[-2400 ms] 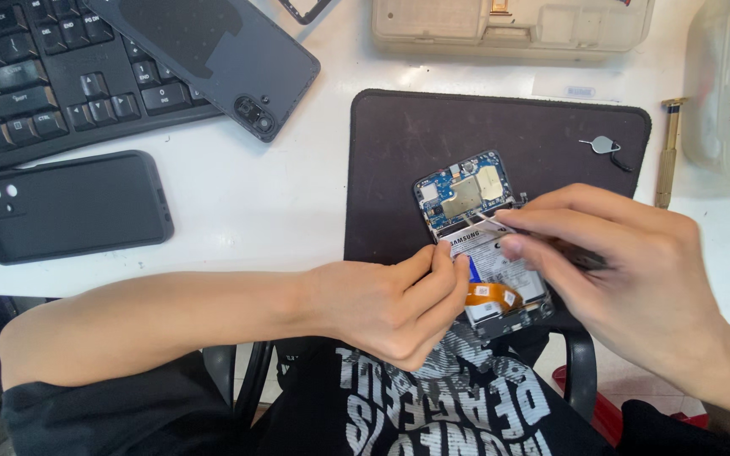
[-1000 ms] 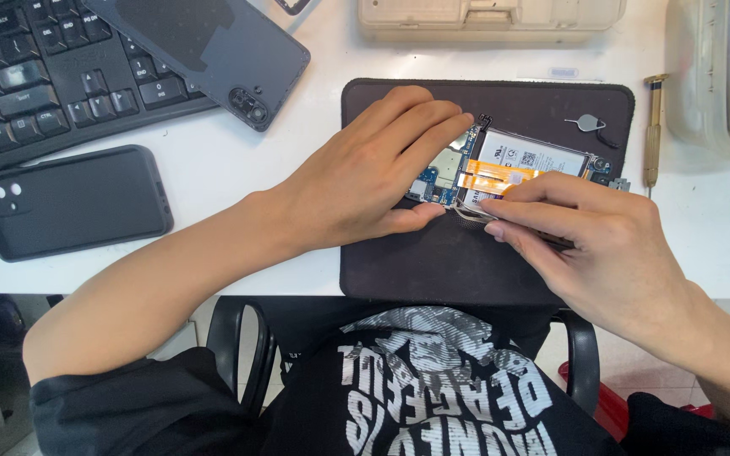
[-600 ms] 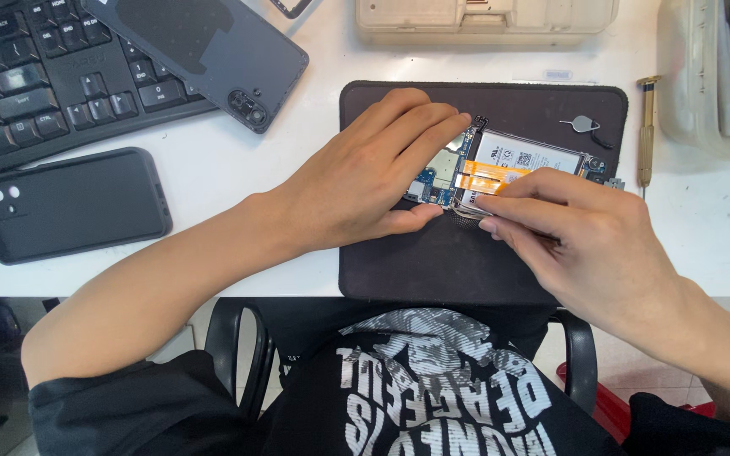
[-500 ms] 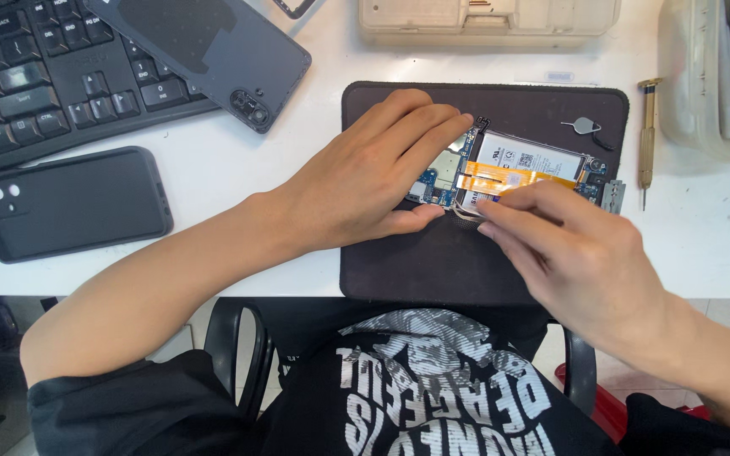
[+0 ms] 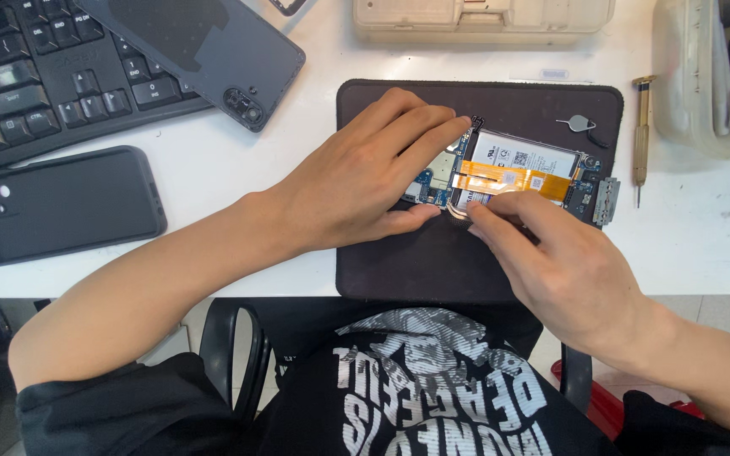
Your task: The person uses tweezers to carefully manipulate and reseat ribbon cables and connectors on a disassembled smartphone motherboard. They then use a hair dryer to apply heat to the board, likely to soften adhesive or assist with component seating.
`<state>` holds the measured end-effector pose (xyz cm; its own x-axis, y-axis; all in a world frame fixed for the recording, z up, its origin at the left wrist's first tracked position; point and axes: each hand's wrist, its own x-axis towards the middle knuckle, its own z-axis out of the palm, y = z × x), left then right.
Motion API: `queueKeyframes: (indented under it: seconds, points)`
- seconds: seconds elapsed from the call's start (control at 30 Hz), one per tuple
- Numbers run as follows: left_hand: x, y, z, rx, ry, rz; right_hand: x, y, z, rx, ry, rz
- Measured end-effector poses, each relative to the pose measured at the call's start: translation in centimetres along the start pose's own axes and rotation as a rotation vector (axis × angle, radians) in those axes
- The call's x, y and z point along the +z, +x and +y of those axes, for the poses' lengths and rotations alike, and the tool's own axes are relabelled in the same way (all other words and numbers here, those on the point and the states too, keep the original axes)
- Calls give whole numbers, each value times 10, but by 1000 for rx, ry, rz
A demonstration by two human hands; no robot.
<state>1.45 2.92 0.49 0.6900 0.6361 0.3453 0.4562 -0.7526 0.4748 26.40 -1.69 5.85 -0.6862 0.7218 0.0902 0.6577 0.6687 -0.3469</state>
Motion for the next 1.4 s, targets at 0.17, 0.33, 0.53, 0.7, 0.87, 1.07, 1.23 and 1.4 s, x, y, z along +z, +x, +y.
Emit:
queueKeyframes:
  seconds: [0.17,0.33,0.53,0.7,0.87,1.07,1.23,1.4]
  points:
    - [0,0,-1,0,-4,-3,-5,1,0,-181,-241,-34]
    - [0,0,-1,-7,-14,-2,-4,10,9,40,150,-52]
    - [-1,0,0,-4,1,-2,-7,19,20,221,299,-183]
    - [-1,0,0,14,11,4,-10,9,5,36,118,-87]
    - [-3,-1,0,33,24,-4,-2,-2,-2,-27,-76,-15]
    - [-2,0,-1,26,16,-3,4,-1,-6,103,105,51]
    - [-1,-1,-1,30,15,-5,-6,14,9,320,304,-112]
    - [1,-2,-2,34,19,1,-15,27,12,410,339,-242]
